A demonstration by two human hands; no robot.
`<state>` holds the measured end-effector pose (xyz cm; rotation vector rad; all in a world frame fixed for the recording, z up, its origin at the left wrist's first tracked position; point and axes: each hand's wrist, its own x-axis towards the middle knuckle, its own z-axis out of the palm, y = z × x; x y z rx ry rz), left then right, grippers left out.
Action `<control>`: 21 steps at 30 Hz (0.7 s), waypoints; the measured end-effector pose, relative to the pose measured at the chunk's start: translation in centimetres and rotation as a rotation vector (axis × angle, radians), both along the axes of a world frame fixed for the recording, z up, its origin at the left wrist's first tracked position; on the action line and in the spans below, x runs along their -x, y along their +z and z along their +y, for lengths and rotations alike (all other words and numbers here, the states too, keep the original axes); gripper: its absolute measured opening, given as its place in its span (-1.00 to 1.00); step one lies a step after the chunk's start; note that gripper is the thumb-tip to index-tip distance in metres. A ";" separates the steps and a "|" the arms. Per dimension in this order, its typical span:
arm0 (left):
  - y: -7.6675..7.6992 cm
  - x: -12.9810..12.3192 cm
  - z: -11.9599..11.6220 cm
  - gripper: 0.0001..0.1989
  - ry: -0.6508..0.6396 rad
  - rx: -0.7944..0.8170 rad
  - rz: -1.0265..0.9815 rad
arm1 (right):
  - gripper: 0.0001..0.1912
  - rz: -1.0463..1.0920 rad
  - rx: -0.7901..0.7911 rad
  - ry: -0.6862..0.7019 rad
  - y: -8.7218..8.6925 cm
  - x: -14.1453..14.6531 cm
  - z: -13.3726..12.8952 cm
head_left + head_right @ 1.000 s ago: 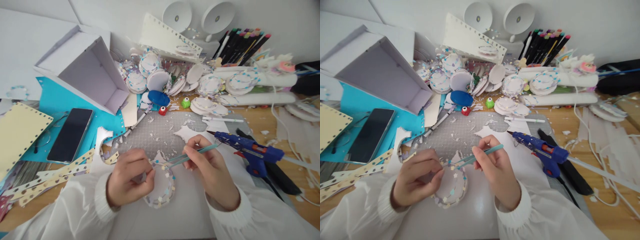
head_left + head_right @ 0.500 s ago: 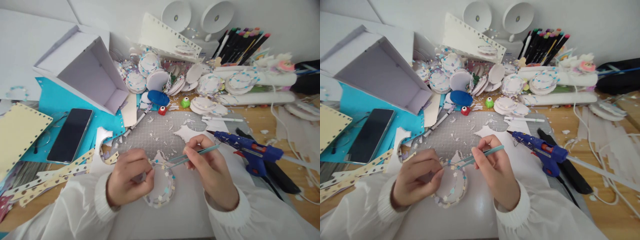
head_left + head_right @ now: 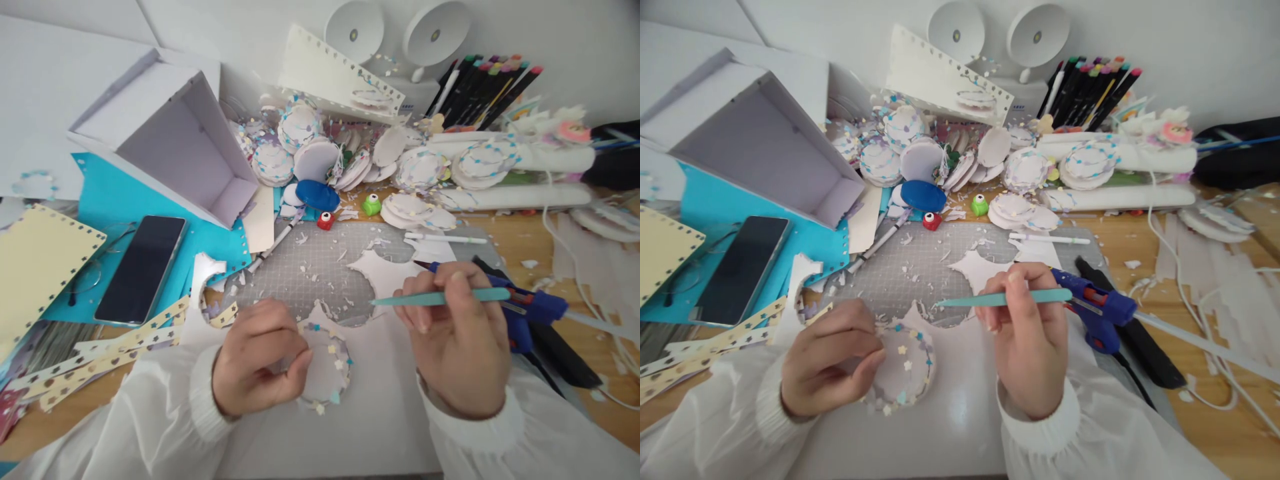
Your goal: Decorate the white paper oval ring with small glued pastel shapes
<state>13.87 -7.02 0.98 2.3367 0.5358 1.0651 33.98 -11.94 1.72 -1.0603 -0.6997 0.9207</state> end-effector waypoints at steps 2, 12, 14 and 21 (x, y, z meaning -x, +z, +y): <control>0.0 0.0 0.0 -0.89 -0.004 -0.021 -0.023 | -0.74 0.080 0.048 0.067 0.2 -0.3 0.4; 0.2 0.0 0.0 -0.89 0.003 -0.025 -0.018 | -0.78 -0.065 0.043 0.334 -0.3 0.1 -0.8; 0.2 0.0 0.0 -0.89 -0.001 -0.024 -0.018 | -0.80 -0.101 0.004 0.354 -0.5 0.2 -1.0; 0.0 0.1 0.1 -0.90 -0.019 -0.017 -0.020 | -0.83 -0.076 -0.007 0.391 -0.6 0.2 -1.1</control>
